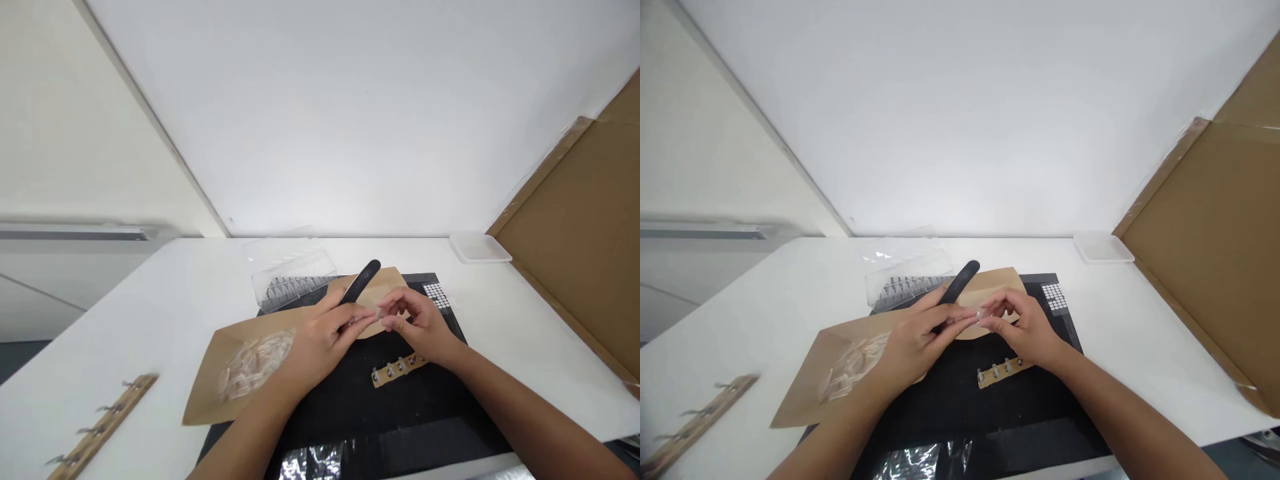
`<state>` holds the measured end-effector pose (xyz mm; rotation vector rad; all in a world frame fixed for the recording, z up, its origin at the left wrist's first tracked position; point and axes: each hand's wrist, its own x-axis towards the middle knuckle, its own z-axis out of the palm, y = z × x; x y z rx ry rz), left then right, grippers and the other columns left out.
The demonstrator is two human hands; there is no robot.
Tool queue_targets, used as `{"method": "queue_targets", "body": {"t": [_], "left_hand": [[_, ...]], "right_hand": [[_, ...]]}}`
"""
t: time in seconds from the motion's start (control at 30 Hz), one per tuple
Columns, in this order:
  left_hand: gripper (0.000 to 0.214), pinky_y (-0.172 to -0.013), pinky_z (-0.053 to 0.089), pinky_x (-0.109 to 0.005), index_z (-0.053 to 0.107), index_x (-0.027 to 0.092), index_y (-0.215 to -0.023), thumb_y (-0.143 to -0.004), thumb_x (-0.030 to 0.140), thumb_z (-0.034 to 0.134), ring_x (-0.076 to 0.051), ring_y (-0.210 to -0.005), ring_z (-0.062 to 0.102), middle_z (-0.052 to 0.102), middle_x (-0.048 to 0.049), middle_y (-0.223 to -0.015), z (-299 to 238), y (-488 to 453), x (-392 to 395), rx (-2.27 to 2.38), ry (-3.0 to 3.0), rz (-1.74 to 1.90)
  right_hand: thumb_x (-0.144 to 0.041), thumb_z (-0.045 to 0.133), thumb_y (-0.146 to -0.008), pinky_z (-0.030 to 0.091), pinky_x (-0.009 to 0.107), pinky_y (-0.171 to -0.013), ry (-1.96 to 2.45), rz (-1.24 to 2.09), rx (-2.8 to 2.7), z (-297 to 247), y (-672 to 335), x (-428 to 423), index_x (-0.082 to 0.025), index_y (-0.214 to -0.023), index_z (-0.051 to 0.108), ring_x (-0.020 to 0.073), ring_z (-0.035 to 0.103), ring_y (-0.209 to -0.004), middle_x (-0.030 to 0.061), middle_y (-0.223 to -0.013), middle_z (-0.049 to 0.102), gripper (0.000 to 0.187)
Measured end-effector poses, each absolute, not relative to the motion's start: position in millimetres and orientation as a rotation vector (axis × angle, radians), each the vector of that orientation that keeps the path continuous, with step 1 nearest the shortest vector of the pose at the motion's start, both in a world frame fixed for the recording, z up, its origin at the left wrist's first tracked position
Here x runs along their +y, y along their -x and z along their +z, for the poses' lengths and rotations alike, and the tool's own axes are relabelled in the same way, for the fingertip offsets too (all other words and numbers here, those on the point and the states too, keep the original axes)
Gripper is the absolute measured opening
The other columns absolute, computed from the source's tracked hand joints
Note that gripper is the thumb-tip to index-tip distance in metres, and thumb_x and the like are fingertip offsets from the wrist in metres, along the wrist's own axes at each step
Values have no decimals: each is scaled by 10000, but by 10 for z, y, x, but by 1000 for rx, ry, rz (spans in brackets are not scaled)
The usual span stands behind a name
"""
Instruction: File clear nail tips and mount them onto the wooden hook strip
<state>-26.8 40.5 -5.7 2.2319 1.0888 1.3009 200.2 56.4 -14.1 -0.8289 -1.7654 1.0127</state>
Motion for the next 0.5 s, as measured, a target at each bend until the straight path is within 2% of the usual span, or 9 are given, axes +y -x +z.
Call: {"method": "queue_targets", "body": {"t": [0.07,0.13,0.23,0.37,0.43,0.5], "left_hand": [[155,-679,570,-211,836,236,-989,-1007,322,709,-145,-768,700,768,-21,-864,-31,248,399,1140,-2115,1259],[184,-593,533,-199,834,232,-946,-991,367,718,-134,-695,672,751,-14,-823,4,219,384,1171,-1973,1225],[287,-445,428,-198,827,213,-917,-969,472,716,-91,-516,575,734,-15,-812,43,163,348,1170,-1755,1148],[377,-386,349,-211,812,193,-932,-936,558,718,-62,-377,478,679,9,-708,54,106,310,1136,-1540,1026],[397,-393,342,-212,814,193,-962,-956,569,685,-80,-361,462,558,50,-539,59,102,306,1137,-1534,979],[424,-411,364,-222,818,199,-1033,-1013,563,600,-99,-362,451,485,64,-467,71,114,307,1149,-1603,972]], "right_hand": [[-382,828,-934,546,319,-723,798,791,-1852,-137,-2007,554,-266,-1092,735,155,691,-751,4,-906,742,217],[-354,854,-914,552,338,-758,762,607,-1896,-130,-1997,535,-269,-1113,729,169,690,-788,7,-911,741,250],[-265,813,-948,563,324,-724,741,420,-1856,-112,-1964,491,-272,-1096,731,180,692,-843,18,-922,750,170],[-189,752,-983,570,297,-659,720,382,-1821,-97,-1941,454,-278,-1055,746,164,701,-806,12,-911,767,114],[-178,736,-990,578,303,-671,736,413,-1814,-106,-1953,459,-282,-1048,756,164,709,-798,5,-888,768,121],[-190,731,-995,590,313,-686,773,494,-1774,-122,-1976,470,-282,-1061,762,163,719,-780,3,-873,758,117]]}}
